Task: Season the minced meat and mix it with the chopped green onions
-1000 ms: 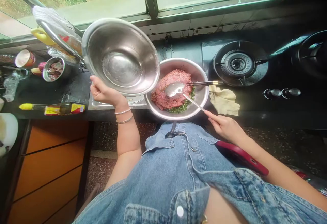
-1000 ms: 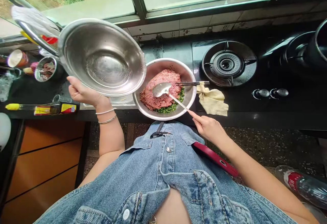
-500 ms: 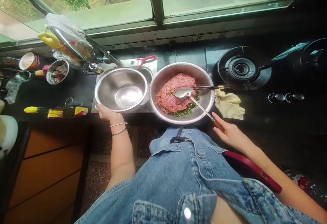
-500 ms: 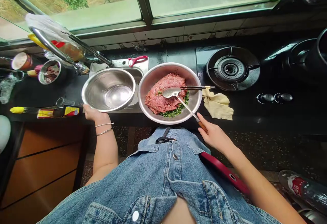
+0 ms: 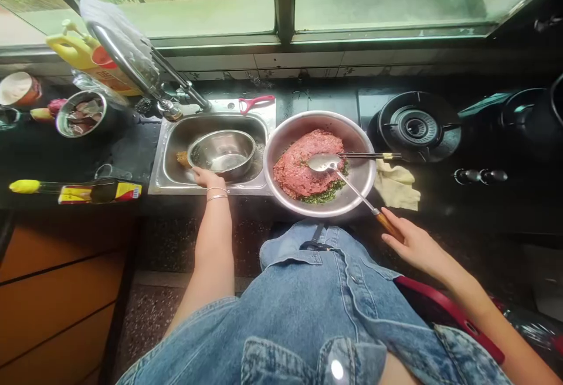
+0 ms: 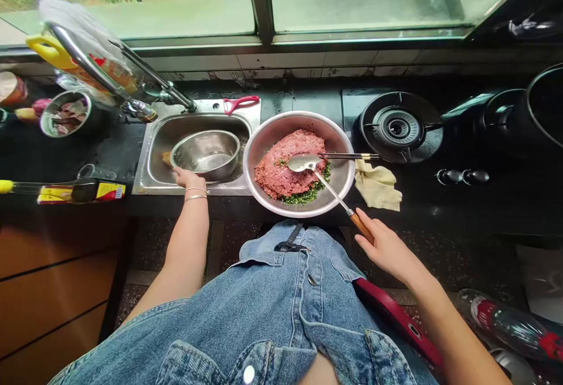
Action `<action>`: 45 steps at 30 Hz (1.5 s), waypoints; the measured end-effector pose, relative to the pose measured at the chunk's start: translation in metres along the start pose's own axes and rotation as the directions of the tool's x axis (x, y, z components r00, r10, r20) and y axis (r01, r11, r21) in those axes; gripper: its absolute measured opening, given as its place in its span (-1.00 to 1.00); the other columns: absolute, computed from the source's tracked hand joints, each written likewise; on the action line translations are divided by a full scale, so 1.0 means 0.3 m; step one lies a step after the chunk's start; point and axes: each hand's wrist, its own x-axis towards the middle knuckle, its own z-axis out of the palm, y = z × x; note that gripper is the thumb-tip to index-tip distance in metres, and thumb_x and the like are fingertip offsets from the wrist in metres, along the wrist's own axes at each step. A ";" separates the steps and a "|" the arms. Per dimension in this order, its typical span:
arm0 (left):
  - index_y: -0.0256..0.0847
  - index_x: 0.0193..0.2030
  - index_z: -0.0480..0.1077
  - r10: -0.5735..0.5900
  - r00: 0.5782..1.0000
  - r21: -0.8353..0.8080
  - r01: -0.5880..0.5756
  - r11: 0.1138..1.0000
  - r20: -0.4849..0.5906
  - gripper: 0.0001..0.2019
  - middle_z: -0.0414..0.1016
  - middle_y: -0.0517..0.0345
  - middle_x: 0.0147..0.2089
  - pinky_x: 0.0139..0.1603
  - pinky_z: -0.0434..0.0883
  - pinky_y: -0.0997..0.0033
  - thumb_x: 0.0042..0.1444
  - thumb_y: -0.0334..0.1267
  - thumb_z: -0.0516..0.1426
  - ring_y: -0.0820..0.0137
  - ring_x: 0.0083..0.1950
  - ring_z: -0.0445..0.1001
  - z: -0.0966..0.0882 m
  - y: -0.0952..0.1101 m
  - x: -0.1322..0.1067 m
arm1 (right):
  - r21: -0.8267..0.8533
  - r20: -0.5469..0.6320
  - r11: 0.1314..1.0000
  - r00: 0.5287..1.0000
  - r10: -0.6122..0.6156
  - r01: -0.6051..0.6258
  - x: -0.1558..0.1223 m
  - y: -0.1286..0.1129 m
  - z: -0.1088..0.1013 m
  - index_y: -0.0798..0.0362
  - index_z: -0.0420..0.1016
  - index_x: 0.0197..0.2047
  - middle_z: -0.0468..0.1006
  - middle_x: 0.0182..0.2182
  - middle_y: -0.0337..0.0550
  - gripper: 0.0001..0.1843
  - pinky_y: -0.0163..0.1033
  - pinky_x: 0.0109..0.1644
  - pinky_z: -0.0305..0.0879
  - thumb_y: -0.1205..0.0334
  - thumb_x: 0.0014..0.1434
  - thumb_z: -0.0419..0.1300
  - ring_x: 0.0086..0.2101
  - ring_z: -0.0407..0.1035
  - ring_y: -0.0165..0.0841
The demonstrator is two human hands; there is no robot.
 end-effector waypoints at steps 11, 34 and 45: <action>-0.26 0.00 0.18 0.390 0.918 0.042 -0.393 0.918 0.064 -0.59 0.29 -0.07 0.10 0.23 0.34 0.32 0.00 -0.54 0.14 0.38 0.08 0.41 -0.196 0.006 -0.131 | -0.017 -0.172 1.000 0.985 -0.024 0.021 -0.072 0.038 -0.142 0.03 0.35 0.31 0.57 -0.16 -0.04 -0.38 -0.17 -0.21 0.44 0.00 0.23 0.13 -0.34 0.46 -0.28; -0.23 0.00 0.30 0.468 0.751 -0.088 -0.487 0.869 0.466 -0.69 0.37 -0.05 0.08 -0.19 0.40 0.49 0.10 -0.34 0.16 0.52 -0.27 0.43 -0.129 -0.064 -0.514 | 0.845 0.472 0.304 0.881 -0.036 -0.440 0.225 -0.146 0.008 0.09 0.34 0.08 0.11 -0.68 -0.50 -0.45 -0.42 -0.70 -0.16 -0.14 0.18 0.09 -0.76 -0.19 -0.57; -0.27 -0.18 0.46 -0.192 0.125 0.176 0.127 0.976 0.973 -0.66 0.49 0.03 -0.33 -0.34 0.45 0.46 0.10 0.00 0.23 0.39 -0.34 0.50 -0.272 0.096 -0.889 | 0.837 0.475 0.379 0.868 -0.142 -0.396 0.150 -0.285 -0.062 0.09 0.39 -0.10 0.49 -0.50 -0.21 -0.51 -0.36 -0.59 0.19 -0.20 0.20 0.11 -0.61 0.32 -0.45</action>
